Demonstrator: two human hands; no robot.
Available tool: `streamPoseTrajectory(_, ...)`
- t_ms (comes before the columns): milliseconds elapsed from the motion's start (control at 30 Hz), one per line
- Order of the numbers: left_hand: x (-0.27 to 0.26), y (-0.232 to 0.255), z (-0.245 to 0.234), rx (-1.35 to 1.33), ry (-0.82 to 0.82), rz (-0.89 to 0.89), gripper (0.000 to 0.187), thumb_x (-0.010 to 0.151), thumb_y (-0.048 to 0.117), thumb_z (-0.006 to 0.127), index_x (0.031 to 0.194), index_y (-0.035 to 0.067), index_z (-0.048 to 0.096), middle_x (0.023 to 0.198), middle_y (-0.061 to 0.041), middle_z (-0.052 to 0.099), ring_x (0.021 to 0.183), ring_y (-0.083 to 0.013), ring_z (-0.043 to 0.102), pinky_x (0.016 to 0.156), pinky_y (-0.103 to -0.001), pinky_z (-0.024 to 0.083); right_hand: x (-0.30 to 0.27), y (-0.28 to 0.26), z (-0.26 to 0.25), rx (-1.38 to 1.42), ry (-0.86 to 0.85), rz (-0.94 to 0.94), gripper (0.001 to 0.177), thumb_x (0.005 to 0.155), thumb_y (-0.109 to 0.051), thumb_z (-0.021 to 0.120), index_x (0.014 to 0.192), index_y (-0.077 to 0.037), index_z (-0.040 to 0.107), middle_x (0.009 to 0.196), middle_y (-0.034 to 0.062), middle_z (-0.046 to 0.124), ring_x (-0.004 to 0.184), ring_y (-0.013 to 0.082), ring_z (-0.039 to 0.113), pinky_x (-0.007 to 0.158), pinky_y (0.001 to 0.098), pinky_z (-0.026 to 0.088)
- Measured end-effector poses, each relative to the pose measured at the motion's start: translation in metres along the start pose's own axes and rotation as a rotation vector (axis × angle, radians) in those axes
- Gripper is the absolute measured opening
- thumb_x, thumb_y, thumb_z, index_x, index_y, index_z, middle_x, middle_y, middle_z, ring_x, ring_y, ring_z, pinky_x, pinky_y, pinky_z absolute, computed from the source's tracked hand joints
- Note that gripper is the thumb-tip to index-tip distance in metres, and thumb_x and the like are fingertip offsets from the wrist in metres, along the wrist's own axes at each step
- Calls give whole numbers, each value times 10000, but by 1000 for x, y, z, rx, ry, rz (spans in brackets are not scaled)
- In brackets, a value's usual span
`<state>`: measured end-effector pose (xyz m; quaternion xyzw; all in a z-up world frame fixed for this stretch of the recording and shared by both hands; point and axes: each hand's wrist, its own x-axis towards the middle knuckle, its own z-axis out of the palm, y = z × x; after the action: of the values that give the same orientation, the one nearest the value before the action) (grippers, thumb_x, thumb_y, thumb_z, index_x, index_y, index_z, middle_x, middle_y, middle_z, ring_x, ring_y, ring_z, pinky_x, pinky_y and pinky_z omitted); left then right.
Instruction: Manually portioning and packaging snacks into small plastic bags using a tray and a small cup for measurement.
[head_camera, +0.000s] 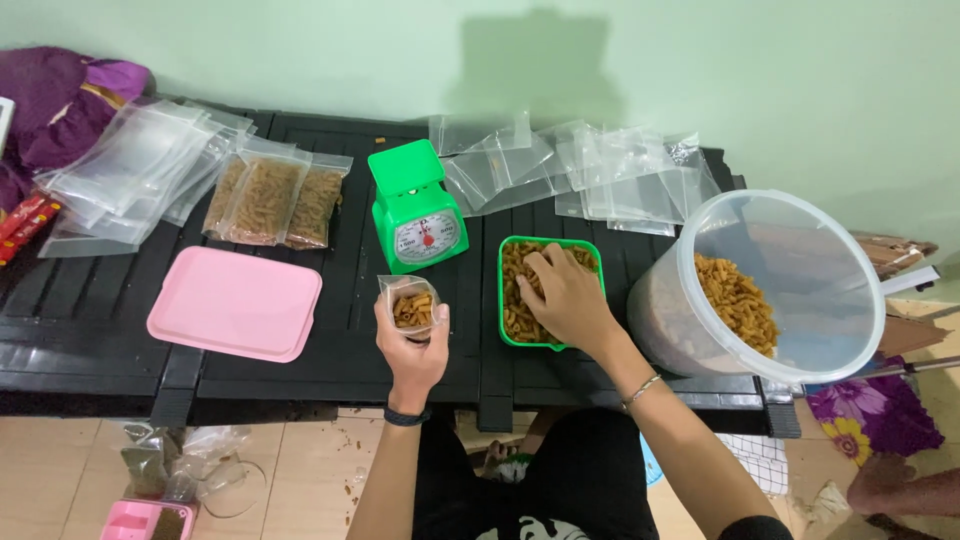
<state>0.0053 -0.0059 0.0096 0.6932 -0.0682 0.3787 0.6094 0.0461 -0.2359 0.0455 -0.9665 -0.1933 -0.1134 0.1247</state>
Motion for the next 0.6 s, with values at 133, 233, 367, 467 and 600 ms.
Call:
streamPoseTrajectory(133,-4,-6,3,8,4,9,435,907,166,785,1243,10,557,953,-140,605,756,-272,653,732,-426,562,5,-1,3,-129,131,-4,290,1066,-340,539,999,-86,662,869,55,538,633,174,626,445,272,494)
streamPoseTrajectory(233,-8,-14,3,-7,4,-19,480,885,136,803,1278,8,559,1001,-157,633,823,-287,684,773,-438,572,6,-1,4,-181,203,19,279,1063,-346,552,966,-104,650,812,14,523,557,131,602,406,233,478)
streamPoseTrajectory(367,-8,-17,3,2,-8,-21,471,907,132,788,1298,11,555,1021,-158,626,848,-293,679,792,-448,565,11,6,7,-53,346,87,228,1060,-244,562,920,-83,641,732,15,479,468,145,555,371,245,457)
streamPoseTrajectory(467,-11,-14,1,2,-16,-31,458,920,123,774,1304,13,547,1029,-154,623,857,-282,676,797,-443,564,20,9,6,164,430,141,235,1067,-156,541,866,-59,614,666,29,444,425,172,501,364,258,414)
streamPoseTrajectory(600,-14,-19,2,40,-10,-22,463,933,145,777,1314,25,543,1055,-150,627,870,-291,683,811,-450,560,32,16,10,551,512,309,350,1095,-165,476,778,-62,582,551,20,430,392,95,394,374,228,333)
